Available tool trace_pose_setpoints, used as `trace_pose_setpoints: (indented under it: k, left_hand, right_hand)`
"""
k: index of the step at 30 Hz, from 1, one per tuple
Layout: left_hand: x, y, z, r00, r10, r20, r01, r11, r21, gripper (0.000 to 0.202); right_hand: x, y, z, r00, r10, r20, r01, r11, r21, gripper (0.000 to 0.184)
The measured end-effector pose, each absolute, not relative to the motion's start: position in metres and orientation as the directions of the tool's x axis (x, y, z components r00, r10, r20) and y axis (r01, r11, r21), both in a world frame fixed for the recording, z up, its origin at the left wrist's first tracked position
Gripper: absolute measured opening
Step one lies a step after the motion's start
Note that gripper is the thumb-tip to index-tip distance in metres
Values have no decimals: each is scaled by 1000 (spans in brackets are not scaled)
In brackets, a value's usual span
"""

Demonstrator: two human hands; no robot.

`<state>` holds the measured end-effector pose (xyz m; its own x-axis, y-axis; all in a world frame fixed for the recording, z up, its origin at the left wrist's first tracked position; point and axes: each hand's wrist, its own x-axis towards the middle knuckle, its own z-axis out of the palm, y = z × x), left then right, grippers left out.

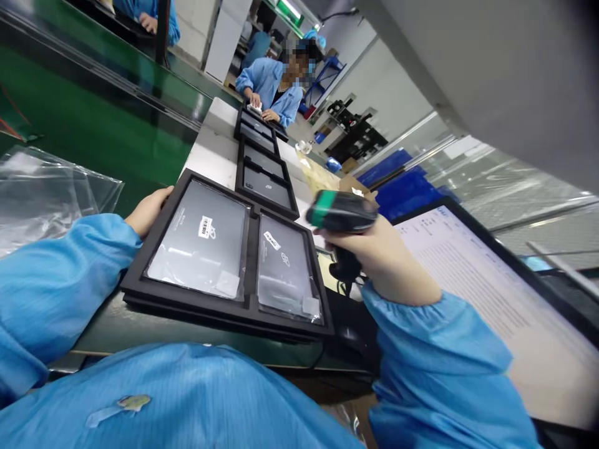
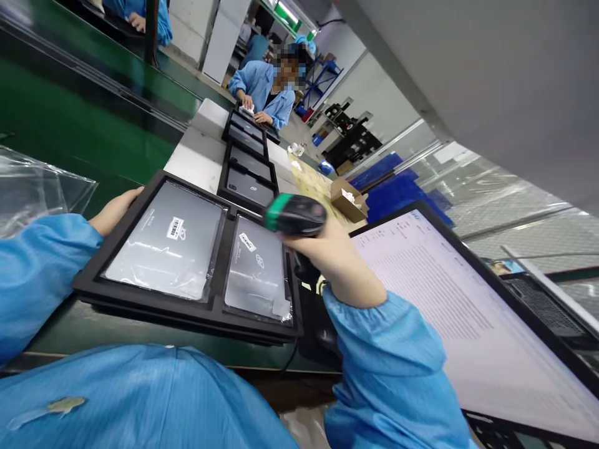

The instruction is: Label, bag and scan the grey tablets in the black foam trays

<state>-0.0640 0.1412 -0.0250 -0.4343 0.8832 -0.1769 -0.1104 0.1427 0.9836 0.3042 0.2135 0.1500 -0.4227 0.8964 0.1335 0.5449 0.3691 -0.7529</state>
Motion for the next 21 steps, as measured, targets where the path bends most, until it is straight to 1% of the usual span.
trace_pose_setpoints:
  k: [2, 4, 6, 8, 10, 12, 14, 16, 17, 19, 21]
  left_hand:
    - [-63, 138, -25, -402, 902, -156, -93, 129, 987, 58]
    - [-62, 136, -24, -376, 919, -122, -56, 109, 992, 57]
    - [-60, 136, -22, -387, 917, -94, -19, 94, 995, 52]
    - [-58, 136, -20, -417, 905, -81, 19, 98, 995, 48]
    - [-56, 135, -17, -422, 902, -93, 33, 118, 993, 49]
    - [-54, 135, -15, -414, 905, -97, 33, 122, 992, 50]
    - [-52, 135, -13, -423, 900, -103, 19, 122, 992, 49]
    - [-51, 135, -12, -433, 895, -111, 7, 126, 992, 48]
    - [-51, 135, -12, -441, 890, -116, 5, 132, 991, 49]
    - [-53, 133, -11, -445, 886, -127, 14, 149, 989, 50]
    - [-58, 130, -11, -440, 889, -129, 54, 169, 984, 51]
  right_hand:
    - [258, 205, 159, -645, 759, 83, 584, 561, -587, 24]
    - [218, 200, 153, -782, 623, -1, 554, 694, -460, 18]
    - [190, 202, 142, -841, 538, -57, 516, 767, -381, 14]
    - [174, 207, 131, -856, 509, -84, 507, 798, -326, 11]
    - [167, 212, 124, -854, 508, -111, 516, 807, -287, 13]
    - [164, 214, 122, -852, 507, -135, 523, 806, -275, 14]
    - [165, 214, 123, -851, 505, -146, 525, 801, -288, 14]
    - [174, 218, 127, -837, 533, -124, 543, 780, -311, 12]
    - [183, 224, 131, -816, 570, -93, 566, 757, -325, 13]
    - [212, 242, 140, -721, 693, 8, 642, 673, -367, 15]
    - [257, 265, 147, -522, 847, 106, 738, 510, -441, 16]
